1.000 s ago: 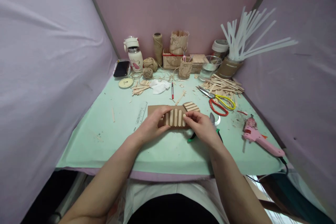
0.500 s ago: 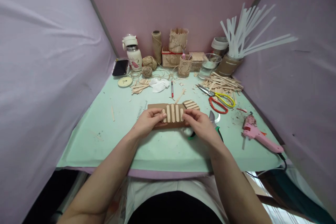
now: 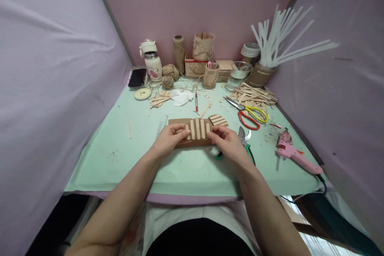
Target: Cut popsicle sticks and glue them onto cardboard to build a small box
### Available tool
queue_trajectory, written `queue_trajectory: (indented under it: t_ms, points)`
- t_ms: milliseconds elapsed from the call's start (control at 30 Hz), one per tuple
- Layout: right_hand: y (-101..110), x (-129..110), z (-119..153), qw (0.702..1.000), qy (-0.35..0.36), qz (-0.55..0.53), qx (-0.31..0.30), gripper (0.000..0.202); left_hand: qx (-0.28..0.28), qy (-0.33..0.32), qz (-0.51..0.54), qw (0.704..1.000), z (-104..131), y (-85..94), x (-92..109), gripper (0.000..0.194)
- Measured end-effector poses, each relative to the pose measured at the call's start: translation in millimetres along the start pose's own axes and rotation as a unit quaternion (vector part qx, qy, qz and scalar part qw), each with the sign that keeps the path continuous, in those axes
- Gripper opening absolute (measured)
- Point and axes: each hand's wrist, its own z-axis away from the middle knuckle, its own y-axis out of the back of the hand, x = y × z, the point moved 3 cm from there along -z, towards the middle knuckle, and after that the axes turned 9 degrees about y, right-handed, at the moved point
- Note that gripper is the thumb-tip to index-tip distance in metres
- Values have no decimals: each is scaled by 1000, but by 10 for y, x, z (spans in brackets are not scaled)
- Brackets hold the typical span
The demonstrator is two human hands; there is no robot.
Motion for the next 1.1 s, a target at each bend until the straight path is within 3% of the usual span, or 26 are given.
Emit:
queue_trajectory:
  t_ms: [167,600,867,1100]
  points:
    - [19,3,-54,1000,4,-8,12,34,-2,-16,-7,1000,-5,6,-14,45]
    - [-55,-45,-49,995,36,19,88,27,-5,4,18,1000,-2,-14,-22,36]
    - [-81,21,-103,999,16,-5,30,36,26,7,62,998,5,7,26,44]
    - [-97,-8,-99,998,49,14,32,34,4,-10,50,999,23,9,37,44]
